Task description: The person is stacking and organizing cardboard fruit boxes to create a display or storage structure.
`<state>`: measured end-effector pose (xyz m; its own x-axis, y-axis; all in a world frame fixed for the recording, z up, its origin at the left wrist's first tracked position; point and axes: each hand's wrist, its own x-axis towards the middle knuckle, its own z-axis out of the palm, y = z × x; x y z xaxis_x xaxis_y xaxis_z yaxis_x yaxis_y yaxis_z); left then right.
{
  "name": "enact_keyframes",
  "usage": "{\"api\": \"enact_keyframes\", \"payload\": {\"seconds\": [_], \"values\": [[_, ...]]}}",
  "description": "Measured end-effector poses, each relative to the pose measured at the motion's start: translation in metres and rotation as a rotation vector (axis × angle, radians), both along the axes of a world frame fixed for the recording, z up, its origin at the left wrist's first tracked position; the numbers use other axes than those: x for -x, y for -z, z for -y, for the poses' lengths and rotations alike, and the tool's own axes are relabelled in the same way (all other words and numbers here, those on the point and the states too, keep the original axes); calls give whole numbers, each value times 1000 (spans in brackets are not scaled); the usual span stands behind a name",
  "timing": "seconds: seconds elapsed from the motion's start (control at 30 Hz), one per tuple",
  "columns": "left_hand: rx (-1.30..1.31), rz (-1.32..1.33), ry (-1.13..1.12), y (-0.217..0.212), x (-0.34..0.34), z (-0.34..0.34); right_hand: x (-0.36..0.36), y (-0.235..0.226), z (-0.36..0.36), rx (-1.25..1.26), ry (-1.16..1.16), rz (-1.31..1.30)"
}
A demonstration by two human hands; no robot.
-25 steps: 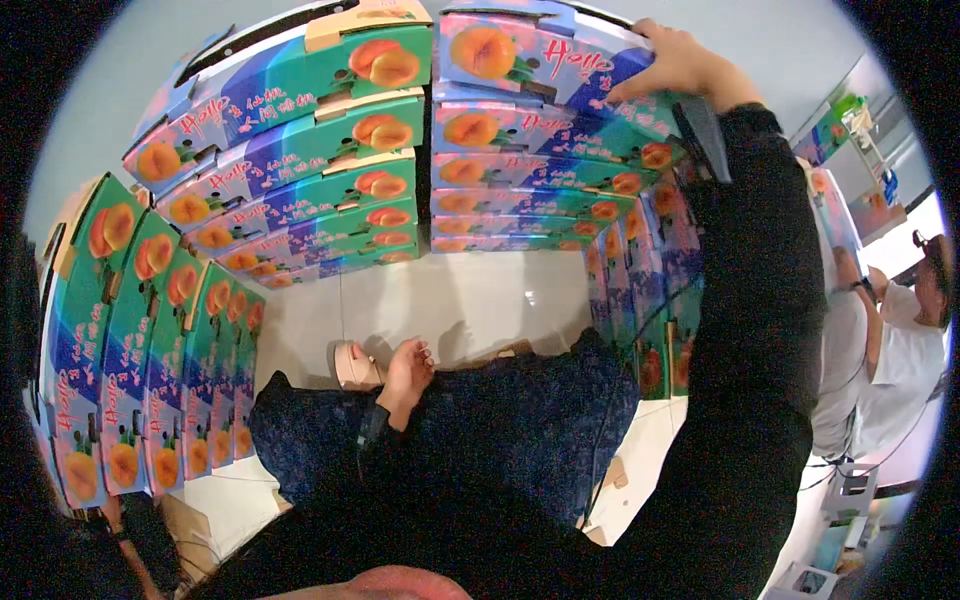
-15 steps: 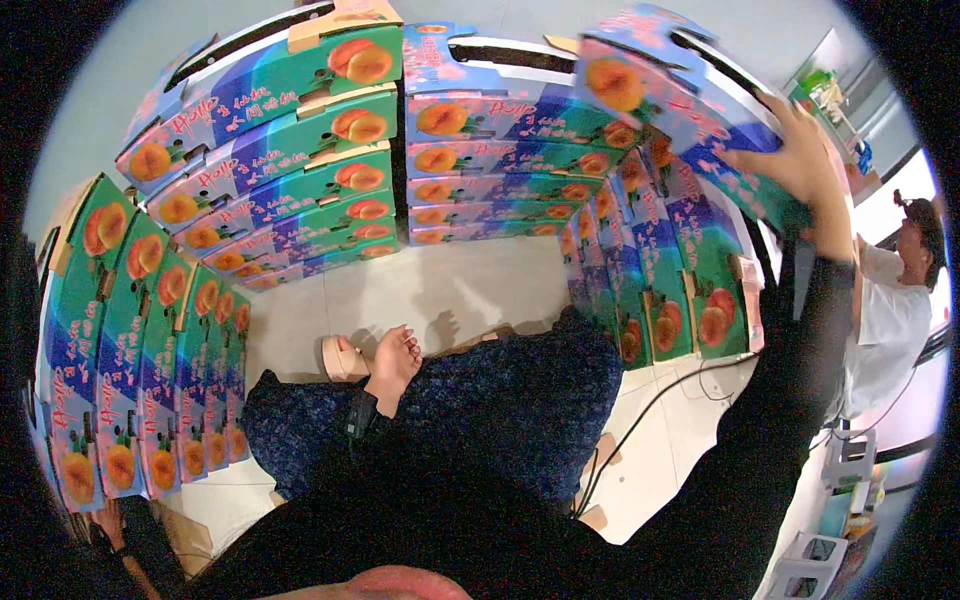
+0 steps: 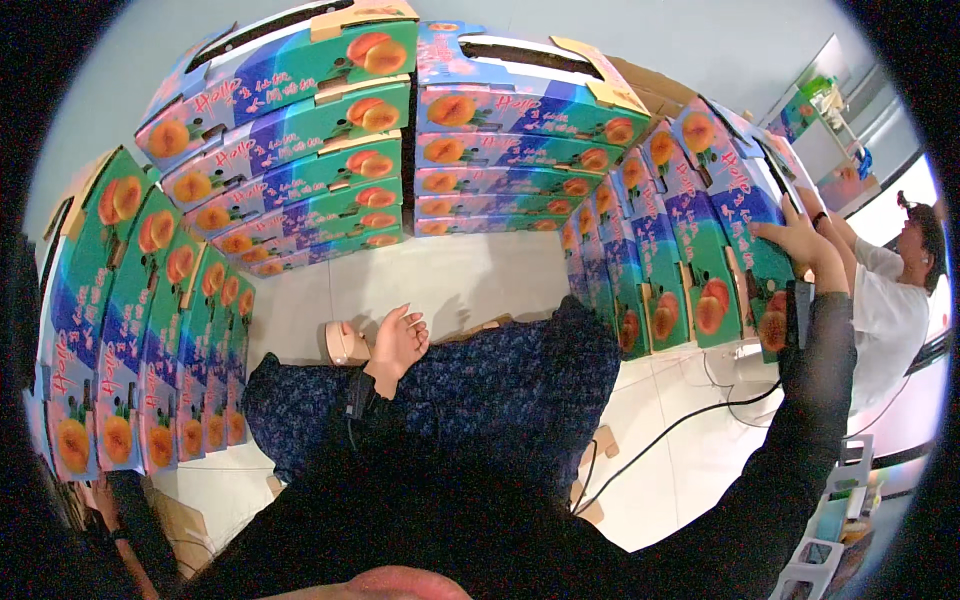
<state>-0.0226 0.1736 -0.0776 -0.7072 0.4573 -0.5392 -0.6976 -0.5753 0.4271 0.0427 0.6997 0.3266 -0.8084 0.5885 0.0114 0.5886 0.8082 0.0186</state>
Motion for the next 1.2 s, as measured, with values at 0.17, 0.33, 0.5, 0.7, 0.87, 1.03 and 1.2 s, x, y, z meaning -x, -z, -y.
{"api": "enact_keyframes", "payload": {"seconds": [0.17, 0.33, 0.5, 0.7, 0.87, 1.03, 1.2], "values": [[34, -17, -18, -3, -3, 0, 17, -14, -1, 225, -86, -39], [42, -1, -40, -2, -4, 2, 42, -2, -12, 250, -41, -18], [8, -31, -55, 2, -5, 1, 43, -8, 22, 327, -47, 20], [0, -21, -70, 2, -4, -3, 38, -55, 198, -446, -380, 162], [-115, 50, -107, -8, -7, -3, 24, -52, 366, -619, -1208, -194], [-203, 22, -109, -18, -12, 6, 106, -48, 459, -582, -1606, -417], [-241, 35, -170, -25, -14, 17, 227, -69, 500, -686, -1382, -147]]}}
